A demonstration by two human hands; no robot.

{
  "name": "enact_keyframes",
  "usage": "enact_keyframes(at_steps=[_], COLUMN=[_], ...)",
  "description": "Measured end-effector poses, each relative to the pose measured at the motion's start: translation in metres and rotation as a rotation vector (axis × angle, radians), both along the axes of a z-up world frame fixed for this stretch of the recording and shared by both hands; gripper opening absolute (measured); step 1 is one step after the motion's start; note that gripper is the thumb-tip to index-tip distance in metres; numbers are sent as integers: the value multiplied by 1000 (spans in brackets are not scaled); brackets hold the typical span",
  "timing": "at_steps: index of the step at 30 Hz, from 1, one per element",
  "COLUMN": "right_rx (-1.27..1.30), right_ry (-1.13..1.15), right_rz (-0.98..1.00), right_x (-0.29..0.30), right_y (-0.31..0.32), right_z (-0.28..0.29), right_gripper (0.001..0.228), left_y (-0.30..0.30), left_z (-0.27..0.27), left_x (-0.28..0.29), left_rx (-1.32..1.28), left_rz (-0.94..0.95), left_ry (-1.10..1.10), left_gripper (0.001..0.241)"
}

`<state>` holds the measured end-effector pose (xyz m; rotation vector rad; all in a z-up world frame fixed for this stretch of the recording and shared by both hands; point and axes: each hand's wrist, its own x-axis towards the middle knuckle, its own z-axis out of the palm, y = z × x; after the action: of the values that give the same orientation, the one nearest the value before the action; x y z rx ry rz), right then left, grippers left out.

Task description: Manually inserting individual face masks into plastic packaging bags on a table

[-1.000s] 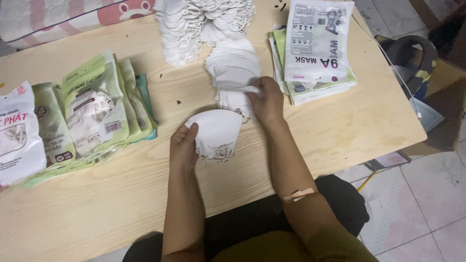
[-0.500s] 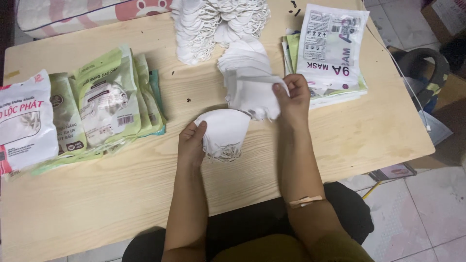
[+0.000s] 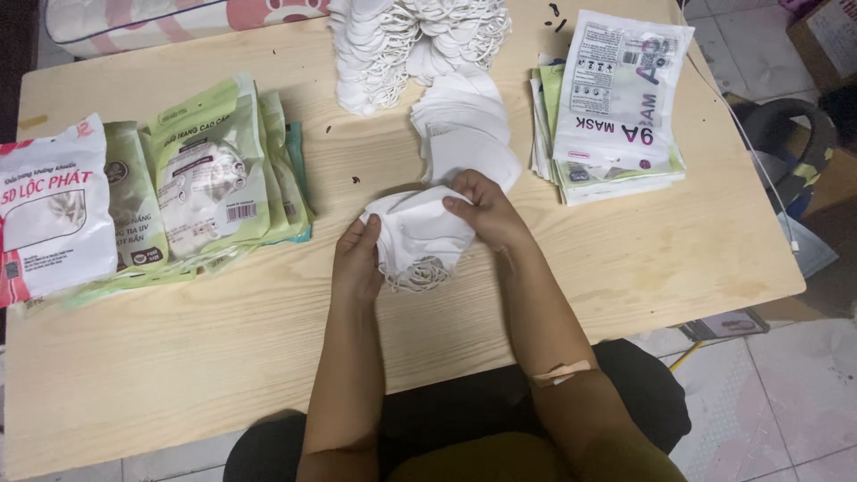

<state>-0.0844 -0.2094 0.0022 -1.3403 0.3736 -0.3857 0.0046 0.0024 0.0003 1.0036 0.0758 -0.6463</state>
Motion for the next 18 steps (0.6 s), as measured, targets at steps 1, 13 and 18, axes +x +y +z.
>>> enact_keyframes(at_steps=[1,13,18], right_rx=[-1,-27,212], right_ry=[-1,49,-322], right_rz=[0,-82,-190], right_x=[1,-14,-18], right_y=[0,23,2], right_z=[-1,98,68], right_gripper=[23,23,37], left_y=[-1,0,-2], left_z=[1,-2,-1], left_x=[0,-1,1], left_rx=[-1,-29,17], left_rz=[0,17,37], left_ry=[-1,-32,-8], left_gripper=[36,32,30])
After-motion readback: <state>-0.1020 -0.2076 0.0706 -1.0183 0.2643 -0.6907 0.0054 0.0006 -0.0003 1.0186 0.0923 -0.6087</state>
